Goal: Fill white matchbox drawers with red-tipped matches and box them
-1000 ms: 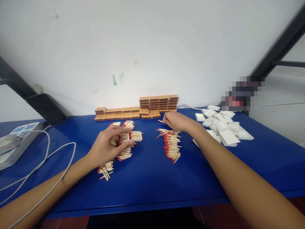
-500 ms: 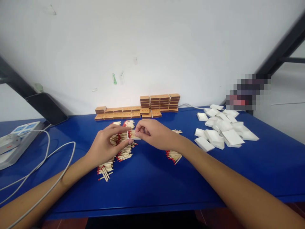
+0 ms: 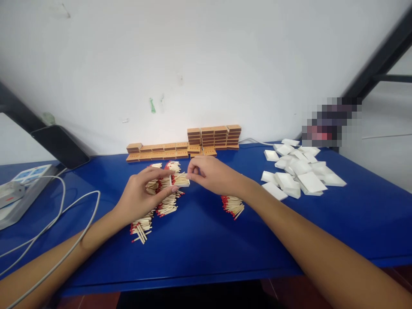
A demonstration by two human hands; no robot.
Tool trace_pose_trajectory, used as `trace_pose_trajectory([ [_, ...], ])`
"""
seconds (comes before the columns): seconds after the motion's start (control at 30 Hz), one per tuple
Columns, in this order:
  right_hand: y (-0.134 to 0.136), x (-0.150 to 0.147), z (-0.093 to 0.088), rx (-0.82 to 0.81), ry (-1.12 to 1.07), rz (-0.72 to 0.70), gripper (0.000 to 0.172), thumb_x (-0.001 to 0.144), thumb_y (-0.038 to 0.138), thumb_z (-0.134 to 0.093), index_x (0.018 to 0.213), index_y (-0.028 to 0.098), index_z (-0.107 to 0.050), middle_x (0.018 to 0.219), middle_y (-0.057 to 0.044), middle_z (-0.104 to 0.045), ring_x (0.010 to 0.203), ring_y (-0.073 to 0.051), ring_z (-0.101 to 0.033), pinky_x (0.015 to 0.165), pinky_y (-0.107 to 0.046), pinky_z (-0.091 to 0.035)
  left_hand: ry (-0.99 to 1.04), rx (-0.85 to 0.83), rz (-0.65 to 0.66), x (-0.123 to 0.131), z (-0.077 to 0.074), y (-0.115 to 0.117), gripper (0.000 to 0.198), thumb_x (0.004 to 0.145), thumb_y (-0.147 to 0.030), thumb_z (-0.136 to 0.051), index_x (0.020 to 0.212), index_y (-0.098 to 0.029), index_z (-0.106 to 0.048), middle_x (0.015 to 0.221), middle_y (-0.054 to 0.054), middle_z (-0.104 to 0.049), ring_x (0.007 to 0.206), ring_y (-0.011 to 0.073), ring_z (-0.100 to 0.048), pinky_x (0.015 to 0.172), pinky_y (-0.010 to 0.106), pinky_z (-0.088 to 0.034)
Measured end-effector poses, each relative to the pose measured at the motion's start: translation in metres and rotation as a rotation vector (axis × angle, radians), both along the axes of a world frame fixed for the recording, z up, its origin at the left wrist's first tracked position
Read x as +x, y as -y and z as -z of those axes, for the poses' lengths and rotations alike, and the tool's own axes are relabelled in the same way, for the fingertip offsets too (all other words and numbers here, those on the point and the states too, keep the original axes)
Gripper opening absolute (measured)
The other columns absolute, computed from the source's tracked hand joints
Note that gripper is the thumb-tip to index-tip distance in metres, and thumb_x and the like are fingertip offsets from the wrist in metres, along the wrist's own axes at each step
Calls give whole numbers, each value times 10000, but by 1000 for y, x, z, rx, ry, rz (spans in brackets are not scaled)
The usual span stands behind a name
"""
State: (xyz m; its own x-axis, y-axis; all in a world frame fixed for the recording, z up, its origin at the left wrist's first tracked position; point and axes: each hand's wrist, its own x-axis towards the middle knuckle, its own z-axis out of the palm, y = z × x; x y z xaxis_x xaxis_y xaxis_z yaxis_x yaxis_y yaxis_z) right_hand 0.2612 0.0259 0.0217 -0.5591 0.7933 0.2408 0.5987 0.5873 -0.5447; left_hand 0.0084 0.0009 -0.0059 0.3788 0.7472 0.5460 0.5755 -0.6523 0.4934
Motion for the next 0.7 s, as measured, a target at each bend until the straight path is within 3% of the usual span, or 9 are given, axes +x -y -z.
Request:
trace_pose_trajectory([
  [0.7,2,-1,0,-2,16,-44,166,993,320,-594,889,201,-643,852,-31,-661,746,-166,-548,685,-305,-400,7,38,55,1,0,1,368,891,-407,-833,1209,-238,-759,1089,73,-778,953,232,-718,833,372,-586],
])
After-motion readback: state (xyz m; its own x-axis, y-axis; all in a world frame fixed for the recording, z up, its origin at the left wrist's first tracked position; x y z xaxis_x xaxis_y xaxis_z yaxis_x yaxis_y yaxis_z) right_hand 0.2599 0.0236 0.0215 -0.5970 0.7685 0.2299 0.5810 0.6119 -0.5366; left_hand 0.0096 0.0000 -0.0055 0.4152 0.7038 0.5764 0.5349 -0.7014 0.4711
